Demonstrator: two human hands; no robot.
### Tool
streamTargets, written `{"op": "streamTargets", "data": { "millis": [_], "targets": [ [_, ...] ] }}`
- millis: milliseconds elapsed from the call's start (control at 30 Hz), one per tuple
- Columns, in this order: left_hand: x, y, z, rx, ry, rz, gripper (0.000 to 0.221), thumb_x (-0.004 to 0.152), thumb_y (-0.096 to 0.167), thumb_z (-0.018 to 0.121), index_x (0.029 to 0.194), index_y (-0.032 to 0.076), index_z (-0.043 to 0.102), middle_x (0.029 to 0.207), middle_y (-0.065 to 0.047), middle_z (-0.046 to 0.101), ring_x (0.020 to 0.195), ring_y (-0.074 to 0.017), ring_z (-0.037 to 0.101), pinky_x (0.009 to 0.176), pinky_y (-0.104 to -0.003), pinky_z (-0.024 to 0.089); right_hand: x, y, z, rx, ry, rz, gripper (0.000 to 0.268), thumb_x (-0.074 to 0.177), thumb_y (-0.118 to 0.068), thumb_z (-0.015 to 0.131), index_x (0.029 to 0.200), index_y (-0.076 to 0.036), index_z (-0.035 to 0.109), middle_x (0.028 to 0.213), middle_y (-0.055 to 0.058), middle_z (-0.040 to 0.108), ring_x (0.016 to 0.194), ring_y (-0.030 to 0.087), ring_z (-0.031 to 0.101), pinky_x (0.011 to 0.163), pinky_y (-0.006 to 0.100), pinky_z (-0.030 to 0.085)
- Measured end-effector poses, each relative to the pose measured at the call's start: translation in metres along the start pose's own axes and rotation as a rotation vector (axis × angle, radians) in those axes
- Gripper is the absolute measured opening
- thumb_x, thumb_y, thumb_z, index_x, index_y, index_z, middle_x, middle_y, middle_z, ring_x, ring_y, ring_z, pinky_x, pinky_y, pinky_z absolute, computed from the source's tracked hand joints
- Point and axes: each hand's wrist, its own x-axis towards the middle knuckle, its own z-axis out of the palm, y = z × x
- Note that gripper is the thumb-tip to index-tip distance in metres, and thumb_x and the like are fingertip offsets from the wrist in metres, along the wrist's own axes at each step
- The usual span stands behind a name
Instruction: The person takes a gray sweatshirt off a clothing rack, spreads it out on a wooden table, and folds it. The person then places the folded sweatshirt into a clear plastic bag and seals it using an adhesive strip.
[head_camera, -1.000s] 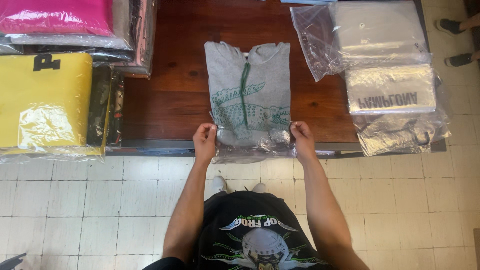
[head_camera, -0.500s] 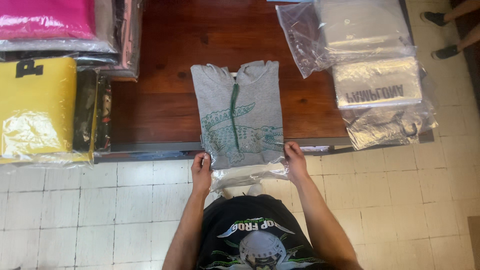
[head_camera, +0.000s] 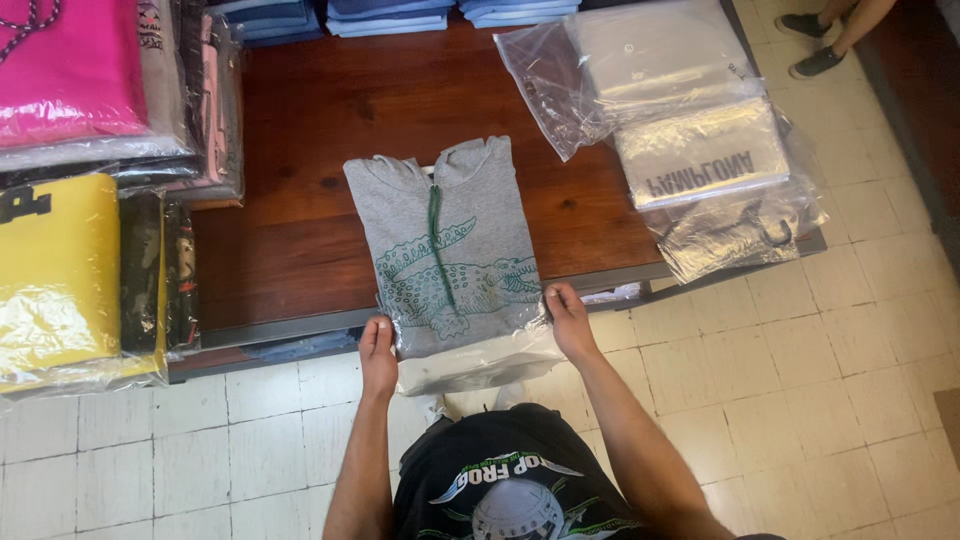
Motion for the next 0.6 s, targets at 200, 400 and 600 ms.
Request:
{"op": "streamTargets", "data": {
  "millis": [200,400,600],
  "targets": [
    [-0.005,0.032,-0.007,0.163,-0.057,0.166,0.026,0.111,0.017,0.046,0.09,0.013,0.062,0.07,0.0,0.042,0.065,-0.0122,0.042,0.055,-0.026,0.038,0.006,0.021,0.0,-0.064,-0.115,-0.145,0.018,0.107,-0.021,0.052,0.095,-0.015,0.064,0.078,0.001,0.046,0.075,0.013,0.048,0.067,0.029,0.043],
    [-0.005,0.05,-0.009,0.273,-0.042,0.135,0.021,0.111,0.018,0.052,0.097,0.009,0.066,0.071,-0.005,0.053,0.066,-0.0149,0.05,0.062,-0.031,0.044,0.005,0.011,0.002,-0.227,-0.026,-0.025,0.02,0.108,-0.027,0.049,0.105,-0.015,0.065,0.086,0.009,0.056,0.086,0.025,0.055,0.077,0.038,0.046],
    [-0.026,0.093,0.01,0.273,0.045,0.149,0.017,0.108,0.013,0.056,0.098,0.003,0.066,0.108,-0.019,0.06,0.102,-0.033,0.056,0.087,-0.044,0.047,0.001,-0.017,0.011,-0.208,0.1,0.043,0.019,0.106,-0.026,0.053,0.106,-0.014,0.068,0.088,0.008,0.06,0.086,0.022,0.057,0.076,0.035,0.046]
  ]
}}
